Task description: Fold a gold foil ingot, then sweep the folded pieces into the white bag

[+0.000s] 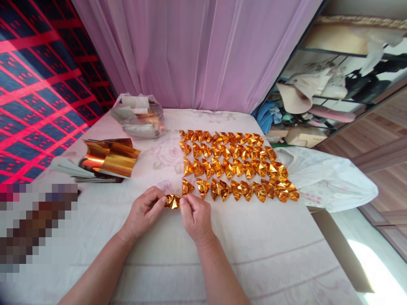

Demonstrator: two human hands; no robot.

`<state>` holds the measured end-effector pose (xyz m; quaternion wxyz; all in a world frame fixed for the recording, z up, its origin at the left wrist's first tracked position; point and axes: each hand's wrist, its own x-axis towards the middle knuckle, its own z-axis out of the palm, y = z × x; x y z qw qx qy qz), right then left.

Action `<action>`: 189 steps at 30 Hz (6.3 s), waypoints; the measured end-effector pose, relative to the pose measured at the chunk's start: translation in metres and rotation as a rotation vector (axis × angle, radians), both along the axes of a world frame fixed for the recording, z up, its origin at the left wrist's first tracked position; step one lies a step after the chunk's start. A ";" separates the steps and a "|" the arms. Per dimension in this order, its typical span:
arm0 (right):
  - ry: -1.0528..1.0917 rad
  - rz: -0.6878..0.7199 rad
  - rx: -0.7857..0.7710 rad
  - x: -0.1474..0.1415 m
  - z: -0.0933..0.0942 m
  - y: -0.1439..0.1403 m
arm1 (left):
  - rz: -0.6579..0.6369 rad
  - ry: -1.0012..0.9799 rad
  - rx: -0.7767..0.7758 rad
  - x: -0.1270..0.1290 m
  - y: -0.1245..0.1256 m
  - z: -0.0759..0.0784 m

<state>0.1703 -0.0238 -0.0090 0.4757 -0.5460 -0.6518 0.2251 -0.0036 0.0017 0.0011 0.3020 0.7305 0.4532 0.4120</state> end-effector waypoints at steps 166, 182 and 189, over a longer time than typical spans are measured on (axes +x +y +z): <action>-0.096 0.041 0.117 0.001 0.004 0.003 | 0.053 0.264 0.071 0.002 -0.006 0.000; -0.188 0.021 0.137 -0.001 0.003 0.003 | 0.014 -0.070 -0.202 0.006 -0.005 -0.006; -0.113 0.030 0.124 -0.004 0.009 0.000 | -0.013 -0.131 -0.263 0.008 -0.004 -0.002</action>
